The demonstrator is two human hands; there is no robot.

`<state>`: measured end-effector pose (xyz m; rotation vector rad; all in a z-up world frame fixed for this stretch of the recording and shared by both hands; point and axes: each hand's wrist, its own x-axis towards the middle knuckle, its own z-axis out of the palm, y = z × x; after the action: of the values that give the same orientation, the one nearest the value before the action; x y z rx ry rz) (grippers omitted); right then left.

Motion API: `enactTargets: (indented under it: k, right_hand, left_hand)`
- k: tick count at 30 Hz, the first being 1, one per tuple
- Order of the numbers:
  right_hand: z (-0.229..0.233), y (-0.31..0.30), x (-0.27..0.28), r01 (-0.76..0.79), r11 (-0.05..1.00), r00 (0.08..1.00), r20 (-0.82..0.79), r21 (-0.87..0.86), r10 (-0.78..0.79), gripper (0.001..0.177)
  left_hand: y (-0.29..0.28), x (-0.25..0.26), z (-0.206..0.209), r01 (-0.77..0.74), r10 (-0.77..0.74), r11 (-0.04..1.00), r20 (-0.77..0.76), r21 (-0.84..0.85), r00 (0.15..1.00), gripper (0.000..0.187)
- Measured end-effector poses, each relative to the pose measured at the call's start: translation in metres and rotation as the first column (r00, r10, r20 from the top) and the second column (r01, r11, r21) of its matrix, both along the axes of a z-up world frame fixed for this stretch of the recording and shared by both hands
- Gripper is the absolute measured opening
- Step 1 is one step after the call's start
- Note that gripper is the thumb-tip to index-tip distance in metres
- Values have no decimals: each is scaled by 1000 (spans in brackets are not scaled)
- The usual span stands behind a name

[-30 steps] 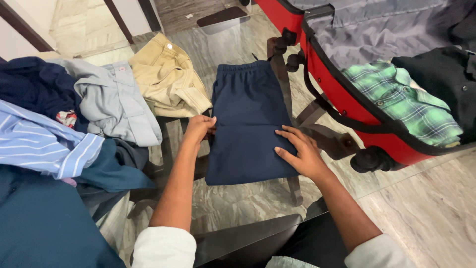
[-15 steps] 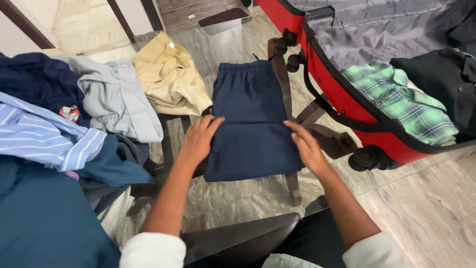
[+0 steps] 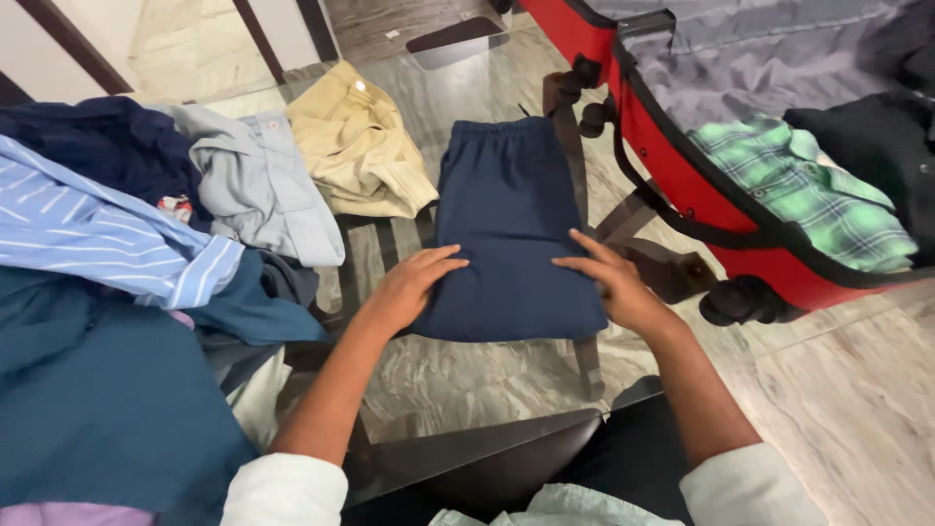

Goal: The person folds a pair of blue pants and a blue-and-white striped shirt by hand, then places the folded items into a red suitcase.

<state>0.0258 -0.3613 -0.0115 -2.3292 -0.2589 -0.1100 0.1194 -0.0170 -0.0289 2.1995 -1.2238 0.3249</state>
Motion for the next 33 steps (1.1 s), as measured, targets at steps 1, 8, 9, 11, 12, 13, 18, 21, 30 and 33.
enactTargets:
  k: [1,8,9,11,12,13,18,21,30,33]
  right_hand:
    - [-3,-3,-2,-37,999,995,91,-26,39,66]
    - [-98,-48,25,-112,923,992,95,369,82,44]
    - [-112,-53,30,-67,899,997,61,433,45,46]
    - [-123,-54,42,17,892,1000,-9,451,-15,43]
    - [-119,-53,47,62,888,998,-42,456,-49,43]
    - [-111,-50,50,46,895,999,-34,444,-35,49]
    - [-55,-38,70,37,997,985,-170,69,-24,99]
    - [-56,-38,79,-14,971,1000,-6,238,16,92]
    - [-46,-36,57,115,972,959,231,204,-162,36]
    - [-27,-17,47,98,995,895,439,-11,-83,33]
  left_hand:
    - [2,-4,-2,-13,12,1000,-48,-24,999,63]
    - [-3,-7,-48,-127,-123,887,-492,-445,862,22]
    - [-6,-1,-57,-222,-11,893,-512,-391,859,23]
    - [-15,13,-73,-403,210,873,-533,-275,820,35]
    - [-18,20,-77,-466,292,854,-527,-231,798,40]
    - [-22,26,-78,-527,373,829,-517,-188,771,45]
    - [-34,37,-65,-622,453,755,-522,-207,723,47]
    - [-34,29,-59,-489,235,768,-528,-414,816,51]
    - [-17,36,-57,-376,45,850,-659,-369,751,84]
    - [-14,33,-56,-388,37,848,-690,-360,722,83]
